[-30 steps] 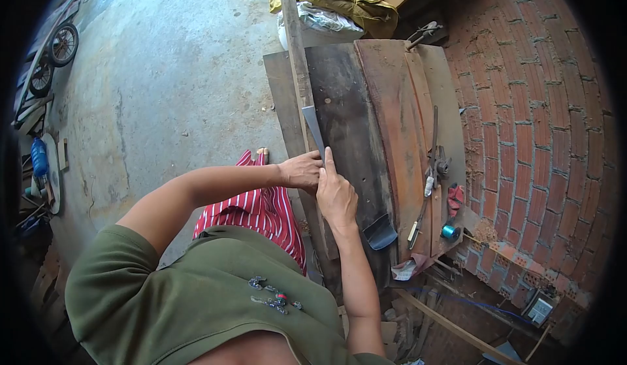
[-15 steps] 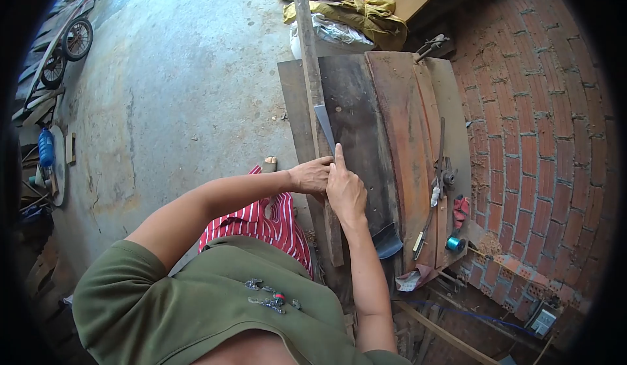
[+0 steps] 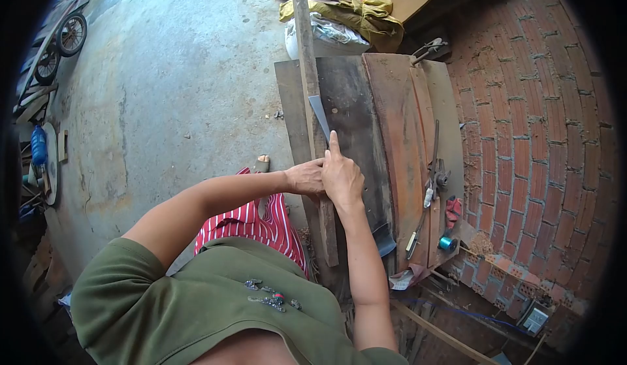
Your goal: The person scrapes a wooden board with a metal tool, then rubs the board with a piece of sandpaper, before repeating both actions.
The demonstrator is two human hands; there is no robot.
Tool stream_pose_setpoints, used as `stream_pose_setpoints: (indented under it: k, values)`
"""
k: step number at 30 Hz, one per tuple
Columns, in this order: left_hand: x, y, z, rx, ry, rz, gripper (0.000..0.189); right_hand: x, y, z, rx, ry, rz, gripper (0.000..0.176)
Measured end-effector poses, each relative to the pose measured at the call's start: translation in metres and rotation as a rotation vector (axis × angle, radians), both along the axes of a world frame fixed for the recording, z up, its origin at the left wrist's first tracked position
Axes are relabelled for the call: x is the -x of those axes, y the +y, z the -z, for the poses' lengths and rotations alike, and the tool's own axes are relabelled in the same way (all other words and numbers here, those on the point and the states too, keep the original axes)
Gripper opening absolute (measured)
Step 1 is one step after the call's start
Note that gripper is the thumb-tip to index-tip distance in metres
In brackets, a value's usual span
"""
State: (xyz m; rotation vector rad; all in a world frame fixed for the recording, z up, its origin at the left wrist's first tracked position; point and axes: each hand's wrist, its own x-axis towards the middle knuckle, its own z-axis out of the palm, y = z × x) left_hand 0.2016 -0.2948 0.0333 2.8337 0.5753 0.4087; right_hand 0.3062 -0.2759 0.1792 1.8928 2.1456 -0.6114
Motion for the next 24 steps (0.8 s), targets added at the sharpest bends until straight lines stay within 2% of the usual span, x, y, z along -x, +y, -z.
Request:
stream_pose_setpoints:
  k: [3,5,7,8,9,11,12,14,16,19,21,23,24]
  values:
    - [0.003,0.014,0.002,0.104,-0.015,0.001,0.081,0.006,0.014,0.006,-0.059,0.031,-0.001,0.053]
    - [0.000,0.017,0.004,0.046,-0.105,0.016,0.081,-0.001,0.009,0.005,-0.092,0.061,-0.001,0.053]
    - [0.003,0.014,0.004,0.135,-0.032,-0.019,0.081,0.001,-0.006,0.005,-0.027,0.086,0.046,0.053]
    - [-0.003,0.016,0.003,0.263,0.156,-0.005,0.088,0.004,-0.006,0.006,-0.029,0.092,0.046,0.053]
    - [-0.001,0.016,0.003,0.261,0.157,-0.005,0.088,0.005,-0.004,0.007,-0.041,0.096,0.040,0.053]
    - [0.002,0.011,0.004,0.100,-0.060,-0.040,0.087,0.005,-0.004,0.009,-0.058,0.101,0.041,0.053]
    - [0.003,0.012,0.000,0.117,-0.077,-0.021,0.087,0.010,0.007,0.016,-0.055,0.103,0.045,0.053]
    - [0.002,0.009,-0.001,0.111,-0.044,-0.023,0.086,0.028,0.038,0.032,-0.174,0.149,0.013,0.052]
    - [0.001,0.012,0.000,0.088,-0.034,-0.017,0.085,0.028,0.041,0.030,-0.172,0.148,0.002,0.052]
    - [0.000,0.011,0.007,0.050,-0.111,-0.035,0.085,0.008,0.014,0.016,-0.141,0.093,-0.023,0.052]
    - [0.000,0.015,0.008,0.030,-0.050,-0.042,0.085,-0.004,-0.008,0.010,-0.026,0.024,0.014,0.051]
    - [0.000,0.011,0.009,0.083,-0.018,-0.047,0.085,0.000,0.000,0.015,-0.062,0.045,-0.011,0.051]
    - [0.000,0.011,0.012,0.021,-0.114,-0.039,0.087,0.003,0.008,0.019,-0.107,0.074,-0.018,0.050]
